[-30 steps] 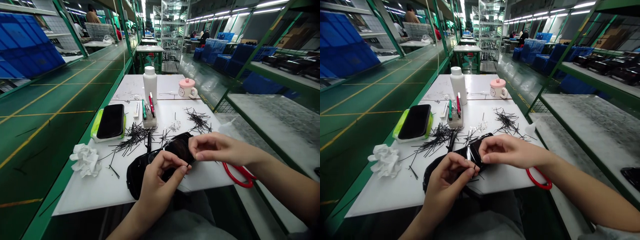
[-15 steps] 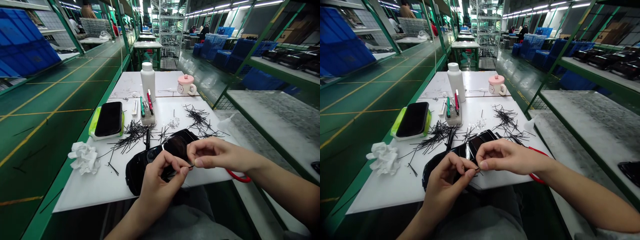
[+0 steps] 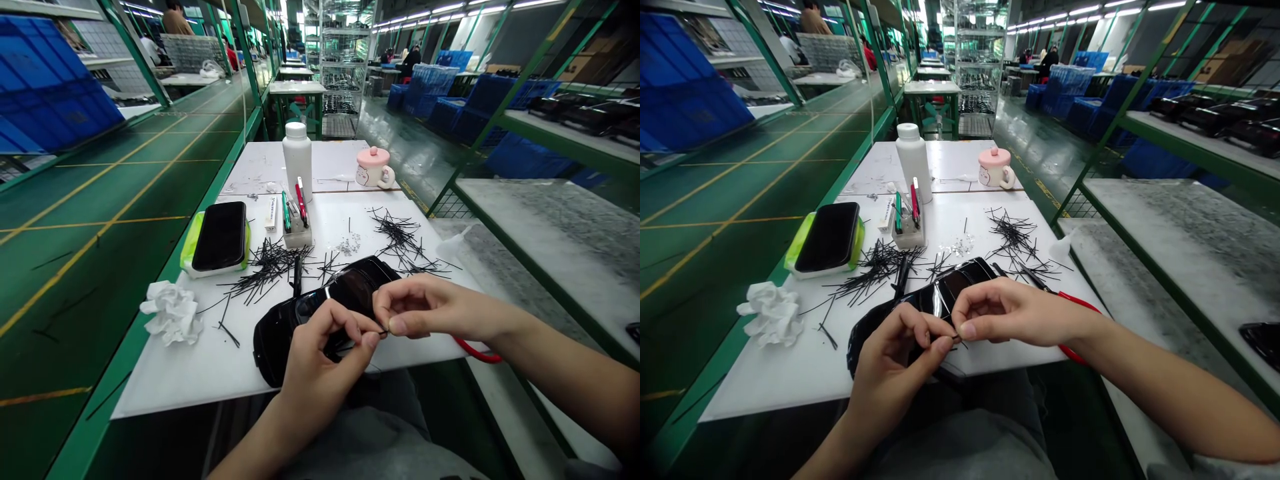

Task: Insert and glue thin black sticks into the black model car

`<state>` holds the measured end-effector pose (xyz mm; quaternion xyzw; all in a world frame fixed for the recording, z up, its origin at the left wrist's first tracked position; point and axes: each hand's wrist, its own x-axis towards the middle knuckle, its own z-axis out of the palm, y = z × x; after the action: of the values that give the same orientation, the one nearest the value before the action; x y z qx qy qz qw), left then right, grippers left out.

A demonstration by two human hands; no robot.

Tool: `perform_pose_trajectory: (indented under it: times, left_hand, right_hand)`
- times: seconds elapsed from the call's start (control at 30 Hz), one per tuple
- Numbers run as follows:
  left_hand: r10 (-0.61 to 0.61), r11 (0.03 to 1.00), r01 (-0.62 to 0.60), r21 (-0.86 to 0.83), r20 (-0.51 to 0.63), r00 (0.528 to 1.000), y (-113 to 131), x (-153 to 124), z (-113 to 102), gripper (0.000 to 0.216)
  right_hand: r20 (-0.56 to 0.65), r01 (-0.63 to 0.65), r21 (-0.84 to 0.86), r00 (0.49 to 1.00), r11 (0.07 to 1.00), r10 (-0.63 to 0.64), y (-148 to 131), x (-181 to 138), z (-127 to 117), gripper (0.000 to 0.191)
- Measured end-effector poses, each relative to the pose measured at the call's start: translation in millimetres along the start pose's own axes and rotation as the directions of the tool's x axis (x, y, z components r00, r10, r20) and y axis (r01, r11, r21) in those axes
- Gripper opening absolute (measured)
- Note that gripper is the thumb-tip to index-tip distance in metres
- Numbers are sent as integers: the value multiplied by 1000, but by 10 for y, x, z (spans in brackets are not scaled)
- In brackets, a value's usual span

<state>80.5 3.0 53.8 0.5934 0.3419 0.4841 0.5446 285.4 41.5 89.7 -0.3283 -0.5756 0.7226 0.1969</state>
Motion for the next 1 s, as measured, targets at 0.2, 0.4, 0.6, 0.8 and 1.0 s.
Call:
perform_pose_trajectory:
  times: [0.2,0.4,0.6,0.8,1.0]
  left_hand:
    - [15,1000,-15,-2,-1,1000,-9,2,1,24]
    - [23,1000,-23,-9,9,1000,-29,0,-7,24]
    - [27,1000,-26,-15,16,1000,-25,-7,-1,24]
    - [11,1000,-11,-10,7,1000,-48,-9,3,26]
    - [-30,1000,30,-4,-14,999,-43,6,3,28]
  right_hand:
    - [22,-9,59,1000,998,7,19,18,-26,23]
    - [24,-25,76,999,997,23,22,29,-26,25]
    - [38,-16,72,999,997,13,36,29,-27,18]
    - [-45,35,-64,998,997,-37,37,8,13,20]
    - [-162,93,-337,975,937,-155,9,-85,115,14]
